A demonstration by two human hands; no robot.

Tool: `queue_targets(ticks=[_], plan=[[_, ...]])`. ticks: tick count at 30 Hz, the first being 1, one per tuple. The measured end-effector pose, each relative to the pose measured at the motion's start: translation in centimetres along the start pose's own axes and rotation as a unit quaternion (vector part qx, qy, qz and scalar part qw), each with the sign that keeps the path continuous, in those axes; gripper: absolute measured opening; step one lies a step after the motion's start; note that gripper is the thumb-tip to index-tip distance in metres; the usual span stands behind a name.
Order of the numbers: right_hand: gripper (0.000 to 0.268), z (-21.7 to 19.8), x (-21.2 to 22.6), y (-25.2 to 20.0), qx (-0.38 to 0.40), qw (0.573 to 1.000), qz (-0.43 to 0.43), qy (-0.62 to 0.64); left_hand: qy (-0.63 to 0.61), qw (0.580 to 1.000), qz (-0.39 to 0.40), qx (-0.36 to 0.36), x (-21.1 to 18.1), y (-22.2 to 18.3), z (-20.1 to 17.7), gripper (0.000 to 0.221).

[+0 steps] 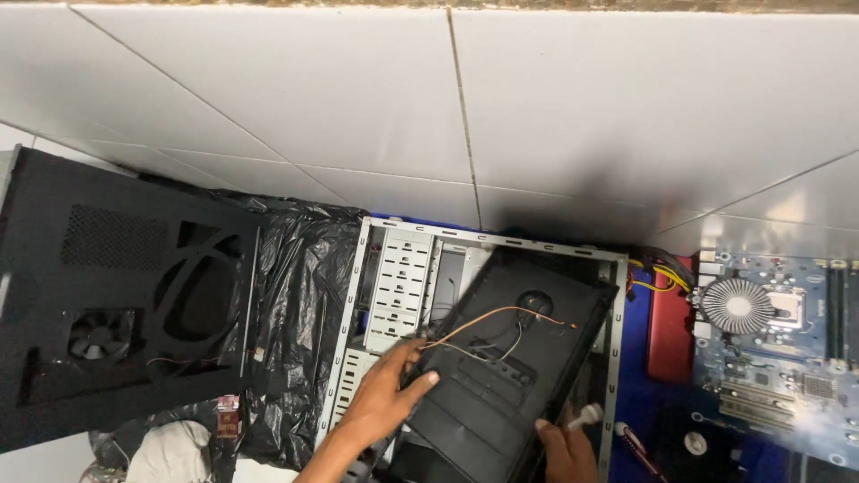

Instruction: Removing and inspecting the front panel of a computer tower case and cleaning internal components.

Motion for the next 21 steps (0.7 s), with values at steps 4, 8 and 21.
queue_targets(ticks=[4,8,21], plan=[[0.057,-2.6,1.2,1.2,0.178,0.791,0.515,0.279,-0.064,0.997,-0.049,0.0,-0.6,-3.6,-1.3,0.059],[0.037,-8.5,8.5,1.3,-0.031,0.976,0.073,0.201,-0.112,0.991,-0.032,-0.065,-0.5,-7.2,-4.1,0.077],[0.017,-3.8,10.8,7.1,0.131,0.938,0.169,0.272,-0.103,0.915,0.128,-0.37,11.8,-8.6,-6.7,0.057]])
Point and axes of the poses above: each hand's wrist, its own y-axis towards the middle knuckle, its own z-axis out of the palm, x = y × z, the point moved 7 cm from there along y, towards the middle knuckle, and after that the axes turned 9 degrees about z, right-handed, at the moved point
